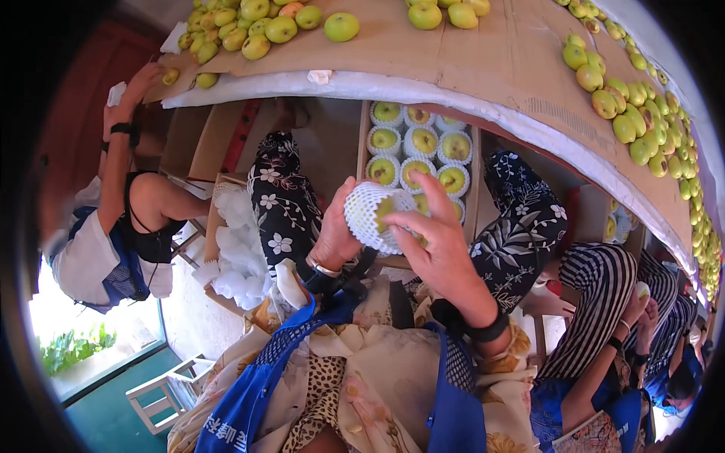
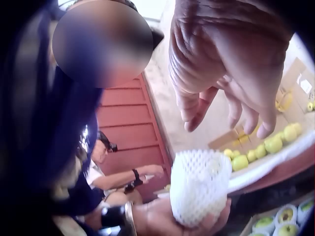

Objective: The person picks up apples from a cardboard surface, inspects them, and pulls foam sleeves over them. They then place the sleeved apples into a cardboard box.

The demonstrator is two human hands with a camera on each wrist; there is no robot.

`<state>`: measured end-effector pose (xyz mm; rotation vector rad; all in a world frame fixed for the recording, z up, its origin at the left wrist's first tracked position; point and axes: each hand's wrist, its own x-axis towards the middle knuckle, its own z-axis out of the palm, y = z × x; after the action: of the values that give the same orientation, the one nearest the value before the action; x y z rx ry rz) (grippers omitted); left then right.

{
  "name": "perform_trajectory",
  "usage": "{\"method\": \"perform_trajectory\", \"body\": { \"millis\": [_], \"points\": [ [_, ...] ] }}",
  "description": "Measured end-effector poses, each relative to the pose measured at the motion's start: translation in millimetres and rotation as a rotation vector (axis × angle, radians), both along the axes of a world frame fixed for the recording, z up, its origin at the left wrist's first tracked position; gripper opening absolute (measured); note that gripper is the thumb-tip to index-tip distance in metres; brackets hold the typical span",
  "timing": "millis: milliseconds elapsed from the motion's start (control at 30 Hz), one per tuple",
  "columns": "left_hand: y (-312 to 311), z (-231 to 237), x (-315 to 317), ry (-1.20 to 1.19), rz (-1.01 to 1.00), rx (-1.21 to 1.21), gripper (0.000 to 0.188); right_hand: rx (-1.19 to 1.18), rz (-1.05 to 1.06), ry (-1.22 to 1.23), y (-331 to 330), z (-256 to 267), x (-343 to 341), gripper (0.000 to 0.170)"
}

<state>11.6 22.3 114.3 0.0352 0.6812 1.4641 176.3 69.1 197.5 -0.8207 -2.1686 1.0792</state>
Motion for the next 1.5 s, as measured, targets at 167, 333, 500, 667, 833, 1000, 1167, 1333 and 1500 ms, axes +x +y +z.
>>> {"method": "perform_trajectory", "body": {
  "millis": [167,333,500,667,833,1000,1167,1333,1500],
  "points": [
    [0,19,0,0.105,0.046,-0.111,0.041,-0.064,-0.088,0.114,5,-20,-11,0.028],
    [-2,9,0,0.297,0.05,-0.034,0.029,-0.089,-0.064,0.156,5,-29,-14,0.039],
    [-1,13,3,0.453,0.058,-0.069,0.017,-0.166,-0.096,0.157,1,-29,-19,0.044],
    [-5,3,6,0.59,-0.015,-0.029,0.018,-0.072,-0.05,-0.001,3,-27,-29,0.054],
    [-8,-8,-2,0.563,-0.101,-0.012,0.028,0.043,0.014,-0.184,9,-17,-31,0.05],
    [-9,11,2,0.747,-0.249,-0.006,0.026,0.065,0.117,-0.348,13,-12,-28,0.047],
    [-9,15,-3,0.273,-0.219,0.024,0.03,-0.202,0.124,-0.004,28,-29,-12,0.04],
    [-3,29,-4,-0.119,-0.152,0.048,0.037,-0.552,0.056,0.301,23,-52,-1,0.027],
    [-4,18,-16,-0.248,-0.128,0.053,0.042,-0.403,-0.011,0.22,15,-59,-8,0.029]
  ]
}}
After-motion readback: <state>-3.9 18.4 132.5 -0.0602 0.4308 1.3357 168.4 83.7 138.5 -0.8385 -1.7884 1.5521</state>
